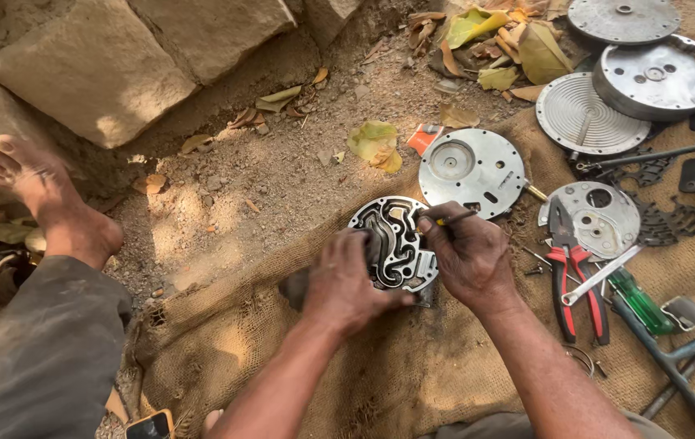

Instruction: The person cleans the internal channels of a disassembled mechanical housing using a screwdriver and a rag. They scrape residue from the grooves and wipe the surface repeatedly while sitting on the ground.

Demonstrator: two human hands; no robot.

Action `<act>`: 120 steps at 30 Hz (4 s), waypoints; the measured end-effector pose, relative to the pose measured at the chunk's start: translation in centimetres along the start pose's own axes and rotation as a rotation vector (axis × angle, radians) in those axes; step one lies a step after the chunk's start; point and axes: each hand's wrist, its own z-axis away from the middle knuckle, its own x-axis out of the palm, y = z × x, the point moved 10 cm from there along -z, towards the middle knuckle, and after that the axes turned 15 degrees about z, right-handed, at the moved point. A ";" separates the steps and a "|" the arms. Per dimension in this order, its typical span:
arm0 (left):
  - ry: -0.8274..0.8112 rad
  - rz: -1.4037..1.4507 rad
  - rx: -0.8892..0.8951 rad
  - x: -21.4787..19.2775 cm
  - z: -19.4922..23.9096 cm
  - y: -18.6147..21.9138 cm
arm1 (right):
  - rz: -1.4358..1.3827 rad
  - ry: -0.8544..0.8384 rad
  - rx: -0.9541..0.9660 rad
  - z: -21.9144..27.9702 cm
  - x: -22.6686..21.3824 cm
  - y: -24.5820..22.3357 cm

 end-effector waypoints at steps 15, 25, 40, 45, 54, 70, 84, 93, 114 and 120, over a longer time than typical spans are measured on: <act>0.094 0.117 -0.092 1.6 1.1 -0.3 | 0.300 -0.115 0.038 0.3 0.4 0.2; 0.039 0.013 -0.125 3.4 1.5 -1.0 | 0.079 -0.104 0.065 2.2 0.2 0.4; 0.029 -0.033 -0.100 3.6 1.3 -1.1 | 0.312 -0.089 0.157 3.1 0.0 0.5; 0.023 -0.029 -0.104 3.7 1.2 -1.3 | 0.275 -0.101 0.185 2.4 0.9 0.7; 0.026 -0.033 -0.095 3.5 1.1 -1.2 | 0.348 -0.199 0.195 2.6 0.8 0.9; 0.017 -0.016 -0.100 4.0 1.1 -1.4 | 0.239 -0.087 0.113 2.9 1.4 1.2; 0.053 -0.010 -0.090 3.5 1.5 -1.2 | 0.256 0.031 -0.037 2.7 0.8 -1.1; 0.070 -0.032 -0.052 3.5 1.4 -0.7 | 0.143 0.059 -0.080 4.2 0.3 -1.4; 0.113 -0.004 -0.039 3.0 1.5 -0.9 | 0.220 -0.052 0.131 3.5 0.5 -0.5; 0.052 -0.040 -0.070 3.1 1.1 -0.9 | 0.352 -0.237 0.339 2.9 2.9 2.2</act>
